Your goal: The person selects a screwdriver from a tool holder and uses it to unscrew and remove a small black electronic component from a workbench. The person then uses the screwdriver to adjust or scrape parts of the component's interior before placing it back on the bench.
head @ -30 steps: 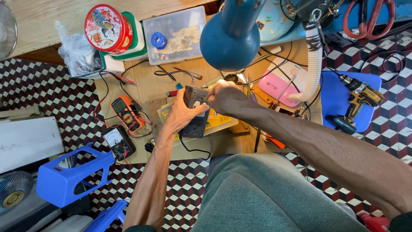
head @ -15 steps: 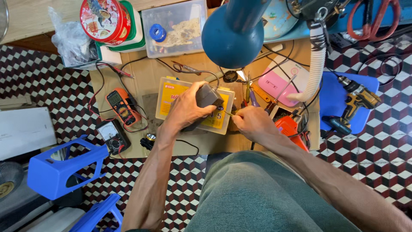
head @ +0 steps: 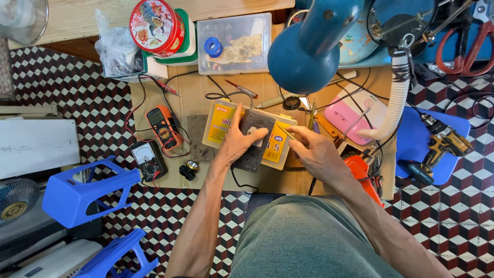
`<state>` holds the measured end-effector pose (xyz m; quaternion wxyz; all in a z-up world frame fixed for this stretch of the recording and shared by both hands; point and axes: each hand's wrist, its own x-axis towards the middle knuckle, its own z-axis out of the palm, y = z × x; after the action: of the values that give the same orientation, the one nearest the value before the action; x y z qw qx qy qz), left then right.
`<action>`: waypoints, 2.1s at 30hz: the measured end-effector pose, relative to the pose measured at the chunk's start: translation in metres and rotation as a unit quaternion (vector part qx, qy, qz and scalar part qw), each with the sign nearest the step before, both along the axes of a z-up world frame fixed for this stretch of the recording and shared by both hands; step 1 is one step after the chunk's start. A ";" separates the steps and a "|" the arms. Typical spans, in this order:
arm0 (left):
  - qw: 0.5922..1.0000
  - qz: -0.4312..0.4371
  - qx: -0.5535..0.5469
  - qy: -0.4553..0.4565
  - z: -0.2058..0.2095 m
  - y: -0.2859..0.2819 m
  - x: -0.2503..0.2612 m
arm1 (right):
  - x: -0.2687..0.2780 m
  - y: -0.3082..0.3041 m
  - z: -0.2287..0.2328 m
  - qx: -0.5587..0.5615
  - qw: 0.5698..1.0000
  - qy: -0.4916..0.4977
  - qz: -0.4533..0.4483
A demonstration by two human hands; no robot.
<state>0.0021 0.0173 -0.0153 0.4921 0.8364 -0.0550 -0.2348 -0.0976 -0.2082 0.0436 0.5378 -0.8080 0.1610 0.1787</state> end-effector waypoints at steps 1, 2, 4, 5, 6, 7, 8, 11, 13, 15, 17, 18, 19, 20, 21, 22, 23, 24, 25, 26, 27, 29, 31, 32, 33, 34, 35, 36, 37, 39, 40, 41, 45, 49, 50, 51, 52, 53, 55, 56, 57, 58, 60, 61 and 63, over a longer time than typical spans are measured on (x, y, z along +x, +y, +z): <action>1.000 -0.001 -0.005 0.005 -0.003 0.001 0.001 | 0.006 0.002 0.003 -0.019 1.000 -0.012 0.013; 1.000 -0.006 -0.009 0.012 -0.005 0.002 0.000 | 0.010 0.006 0.004 -0.037 0.999 -0.021 0.023; 0.999 -0.002 -0.022 0.048 -0.004 0.000 0.000 | 0.020 0.011 0.004 -0.052 0.998 -0.015 0.020; 0.997 0.006 -0.029 0.076 -0.003 -0.002 0.000 | 0.022 0.014 0.003 -0.060 0.998 -0.012 0.019; 0.994 0.015 -0.036 0.103 -0.001 -0.003 0.002 | 0.024 0.015 0.002 -0.075 0.996 -0.054 0.018; 0.994 0.021 -0.037 0.104 0.001 -0.004 0.003 | 0.024 0.014 0.002 -0.090 0.991 -0.096 0.017; 0.993 0.025 -0.036 0.108 0.002 -0.004 0.003 | 0.023 0.016 0.001 -0.104 0.985 -0.136 0.015; 0.992 0.036 -0.036 0.118 0.003 -0.001 0.002 | 0.022 0.022 0.001 -0.099 0.993 -0.061 0.014; 0.991 0.041 -0.036 0.122 0.003 0.001 0.003 | 0.025 0.027 0.004 -0.103 0.994 -0.033 0.015; 0.991 0.045 -0.036 0.124 0.000 0.001 0.003 | 0.027 0.030 0.006 -0.108 0.993 -0.033 0.016; 0.991 0.043 -0.040 0.116 -0.004 0.001 0.002 | 0.028 0.032 0.006 -0.111 0.992 -0.061 0.018; 0.992 0.043 -0.042 0.112 -0.005 0.001 0.002 | 0.028 0.033 0.006 -0.108 0.992 -0.056 0.022; 0.991 0.043 -0.041 0.116 -0.006 0.002 0.001 | 0.028 0.034 0.007 -0.105 0.993 -0.051 0.026; 0.991 0.044 -0.041 0.119 -0.006 0.002 0.001 | 0.028 0.033 0.007 -0.102 0.993 -0.046 0.029; 0.991 0.045 -0.040 0.122 -0.006 0.002 0.001 | 0.029 0.033 0.006 -0.140 0.986 -0.066 0.055; 0.990 0.048 -0.045 0.122 -0.006 0.002 0.001 | 0.032 0.034 0.005 -0.176 0.977 -0.085 0.081; 0.990 0.051 -0.050 0.123 -0.006 0.002 0.000 | 0.033 0.034 0.004 -0.212 0.966 -0.103 0.106; 0.989 0.053 -0.055 0.123 -0.006 0.001 0.000 | 0.033 0.034 0.005 -0.189 0.974 -0.086 0.092; 0.989 0.055 -0.061 0.121 -0.006 0.001 0.000 | 0.033 0.034 0.005 -0.167 0.981 -0.068 0.077; 0.989 0.056 -0.066 0.120 -0.006 0.001 0.000 | 0.033 0.035 0.004 -0.143 0.987 -0.048 0.062; 0.989 0.057 -0.072 0.120 -0.005 0.000 -0.001 | 0.033 0.035 0.003 -0.146 0.986 -0.039 0.071; 0.987 0.062 -0.065 0.134 -0.005 -0.001 -0.002 | 0.033 0.035 -0.004 -0.153 0.984 -0.022 0.088; 0.986 0.065 -0.064 0.136 -0.005 -0.001 -0.001 | 0.034 0.035 -0.014 -0.281 0.931 -0.137 0.188; 0.987 0.064 -0.067 0.132 -0.005 -0.001 -0.001 | 0.034 0.035 -0.019 -0.341 0.889 -0.192 0.237; 0.987 0.064 -0.069 0.128 -0.005 -0.001 -0.001 | 0.034 0.034 -0.023 -0.367 0.877 -0.173 0.256; 0.988 0.065 -0.067 0.126 -0.007 -0.001 -0.001 | 0.035 0.035 -0.027 -0.392 0.864 -0.153 0.276; 0.988 0.065 -0.065 0.124 -0.008 -0.001 -0.002 | 0.037 0.035 -0.029 -0.416 0.849 -0.133 0.296; 0.988 0.065 -0.063 0.122 -0.010 -0.001 -0.002 | 0.039 0.034 -0.030 -0.429 0.834 -0.175 0.301; 0.988 0.064 -0.059 0.124 -0.011 0.000 -0.002 | 0.042 0.034 -0.028 -0.441 0.816 -0.216 0.305; 0.989 0.062 -0.050 0.128 -0.016 0.001 -0.001 | 0.048 0.036 -0.017 -0.393 0.864 -0.180 0.258; 0.990 0.062 -0.054 0.119 -0.019 0.001 -0.001 | 0.053 0.038 -0.009 -0.328 0.917 -0.098 0.204; 0.991 0.061 -0.057 0.109 -0.022 0.001 -0.001 | 0.058 0.040 0.001 -0.258 0.955 -0.015 0.145; 0.994 0.054 -0.038 0.090 -0.029 0.003 -0.001 | 0.081 0.047 0.034 -0.272 0.944 0.062 0.177; 0.989 0.050 -0.052 0.132 -0.030 0.006 -0.001 | 0.101 0.050 0.048 -0.261 0.937 0.110 0.206; 0.988 0.046 -0.046 0.143 -0.031 0.006 0.000 | 0.104 0.051 0.049 -0.256 0.937 0.123 0.205; 0.986 0.042 -0.041 0.154 -0.032 0.006 0.000 | 0.105 0.054 0.048 -0.273 0.931 0.118 0.213; 0.988 0.039 -0.044 0.142 -0.033 0.006 0.000 | 0.106 0.056 0.048 -0.290 0.924 0.113 0.222; 0.990 0.036 -0.047 0.130 -0.035 0.006 0.001 | 0.108 0.059 0.047 -0.308 0.917 0.108 0.230; 0.990 0.033 -0.055 0.126 -0.037 0.003 0.001 | 0.110 0.058 0.047 -0.303 0.919 0.112 0.228; 0.989 0.036 -0.058 0.132 -0.037 0.004 0.001 | 0.111 0.059 0.047 -0.299 0.920 0.114 0.227; 0.988 0.038 -0.061 0.139 -0.036 0.004 0.001 | 0.112 0.059 0.047 -0.302 0.918 0.118 0.229; 0.988 0.039 -0.064 0.137 -0.034 0.004 0.000 | 0.113 0.059 0.046 -0.304 0.916 0.120 0.231; 0.988 0.041 -0.069 0.134 -0.027 0.003 0.001 | 0.113 0.061 0.045 -0.308 0.914 0.115 0.239; 0.988 0.039 -0.060 0.140 -0.023 0.003 0.002 | 0.113 0.061 0.044 -0.309 0.913 0.106 0.245; 0.987 0.033 -0.044 0.153 -0.015 0.004 0.004 | 0.112 0.064 0.042 -0.314 0.910 0.093 0.254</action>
<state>0.0056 0.0212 -0.0300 0.5381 0.7699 0.0378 -0.3410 0.0148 -0.1445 0.0854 0.1754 -0.9286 0.0468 0.3237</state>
